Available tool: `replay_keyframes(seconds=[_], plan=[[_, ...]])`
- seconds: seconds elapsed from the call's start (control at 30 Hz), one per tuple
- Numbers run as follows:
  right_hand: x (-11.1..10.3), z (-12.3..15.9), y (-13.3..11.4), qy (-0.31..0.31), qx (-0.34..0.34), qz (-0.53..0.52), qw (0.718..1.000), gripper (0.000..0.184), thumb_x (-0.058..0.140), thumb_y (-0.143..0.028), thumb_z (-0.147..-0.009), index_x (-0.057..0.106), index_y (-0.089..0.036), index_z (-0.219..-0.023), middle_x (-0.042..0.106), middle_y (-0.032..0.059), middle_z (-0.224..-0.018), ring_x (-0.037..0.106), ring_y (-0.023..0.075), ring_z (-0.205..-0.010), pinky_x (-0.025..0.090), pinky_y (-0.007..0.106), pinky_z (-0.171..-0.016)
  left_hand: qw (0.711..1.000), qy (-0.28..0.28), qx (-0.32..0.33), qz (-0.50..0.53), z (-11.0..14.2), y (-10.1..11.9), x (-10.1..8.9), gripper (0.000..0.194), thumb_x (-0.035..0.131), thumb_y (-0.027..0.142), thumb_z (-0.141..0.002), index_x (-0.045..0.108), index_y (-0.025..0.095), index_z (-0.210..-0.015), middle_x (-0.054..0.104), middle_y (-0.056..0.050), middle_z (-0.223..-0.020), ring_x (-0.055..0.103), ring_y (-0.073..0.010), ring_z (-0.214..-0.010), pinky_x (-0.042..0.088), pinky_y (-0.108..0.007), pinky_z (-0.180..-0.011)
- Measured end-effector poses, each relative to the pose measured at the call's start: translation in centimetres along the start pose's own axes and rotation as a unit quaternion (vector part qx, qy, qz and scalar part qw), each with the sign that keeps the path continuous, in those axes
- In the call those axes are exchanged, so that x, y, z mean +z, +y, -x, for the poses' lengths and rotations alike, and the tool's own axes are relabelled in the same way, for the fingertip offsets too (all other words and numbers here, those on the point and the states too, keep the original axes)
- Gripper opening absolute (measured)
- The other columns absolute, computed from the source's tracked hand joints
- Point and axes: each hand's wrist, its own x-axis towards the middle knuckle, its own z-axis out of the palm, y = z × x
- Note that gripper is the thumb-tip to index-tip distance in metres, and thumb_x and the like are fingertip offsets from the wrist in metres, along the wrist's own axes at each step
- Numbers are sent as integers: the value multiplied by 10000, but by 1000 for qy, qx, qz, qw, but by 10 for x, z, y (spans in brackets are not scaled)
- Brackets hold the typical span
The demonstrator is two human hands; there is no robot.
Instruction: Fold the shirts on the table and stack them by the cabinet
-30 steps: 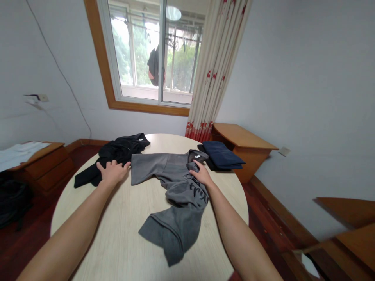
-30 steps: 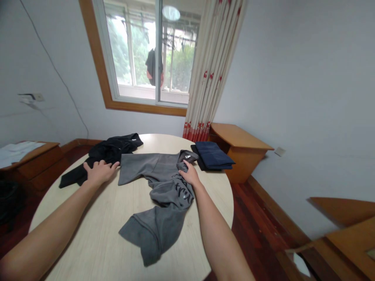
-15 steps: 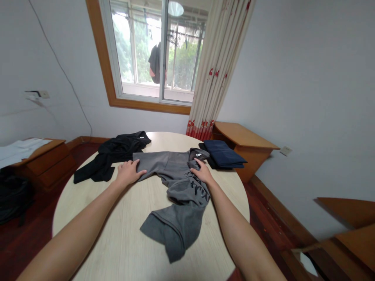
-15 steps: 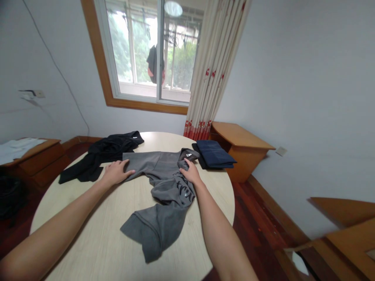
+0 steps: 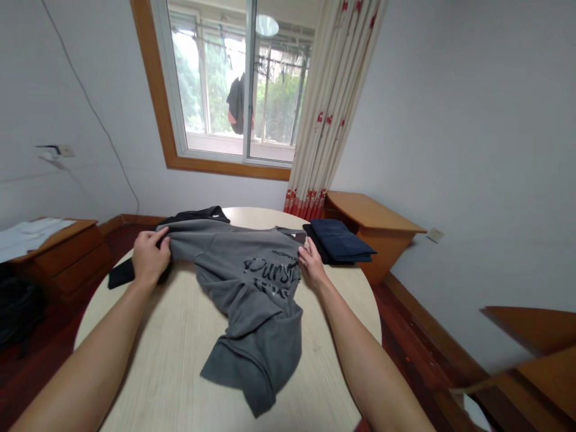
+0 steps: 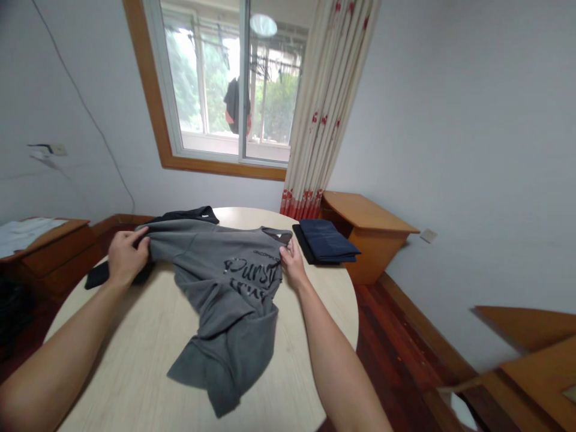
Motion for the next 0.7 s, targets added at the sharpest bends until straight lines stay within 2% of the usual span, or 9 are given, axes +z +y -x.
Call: replay_keyframes(seconds=[0.07,0.1,0.2,0.3,0.37,0.43,0.57,0.63,0.7], plan=[[4,4,0,-22,13,14,1000,691,484,-412,-942,291,-196,-1570,585,140,-1411,626,201,-1208,509,376,-997,998,25,-41,-44,0,-7,-3,485,453,304,-924,603,123,-1348,545,-162,-1291,491,-346,-1220,434,-486,-1031],[5,6,0,-32,18,37,999,650,493,-370,-935,352,-194,-1544,596,137,-1399,623,202,-1209,488,390,-1026,997,34,-44,-60,1,-7,-2,494,470,307,-917,591,120,-1358,506,-181,-1364,451,-373,-1270,415,-522,-1042],[7,11,-3,-70,8,155,986,463,542,-283,-892,609,-182,-1339,655,122,-1322,597,235,-1236,417,433,-1098,996,23,24,-77,13,11,7,495,498,352,-920,579,155,-1366,387,-175,-1532,342,-391,-1391,295,-566,-1131],[8,15,-9,-96,2,222,970,351,589,-315,-883,695,-185,-1191,689,114,-1261,603,264,-1217,413,450,-1091,984,-91,143,-52,31,40,24,434,447,408,-955,632,221,-1300,465,-114,-1520,382,-330,-1403,217,-534,-1187],[8,17,-13,-106,-5,228,968,380,619,-354,-874,685,-183,-1208,685,116,-1266,608,271,-1203,422,451,-1079,954,-197,223,-22,44,56,37,459,434,482,-960,641,248,-1296,502,-85,-1507,414,-298,-1398,235,-498,-1192],[10,19,-15,-112,-20,217,969,444,646,-362,-854,657,-173,-1257,664,123,-1297,604,270,-1208,424,447,-1078,916,-290,279,-3,56,64,50,546,453,580,-936,604,269,-1358,442,-71,-1561,379,-297,-1433,233,-502,-1197],[15,19,-15,-120,-49,185,974,479,659,-245,-793,648,-152,-1262,667,127,-1271,625,250,-1152,456,422,-1043,866,-417,275,-11,66,65,65,734,445,700,-888,455,293,-1499,304,-88,-1628,244,-336,-1506,149,-611,-1189],[14,16,-16,-108,-56,177,977,417,613,-173,-772,689,-157,-1181,699,110,-1189,643,237,-1084,480,410,-1005,859,-443,255,-25,66,62,64,791,418,727,-882,390,286,-1537,251,-103,-1642,184,-350,-1523,120,-648,-1176],[6,12,-20,-58,-69,174,981,356,556,-141,-768,723,-160,-1082,715,102,-1100,648,236,-1030,493,403,-972,857,-455,237,-47,64,61,60,849,403,748,-869,327,269,-1566,184,-104,-1656,136,-355,-1532,113,-672,-1165]])
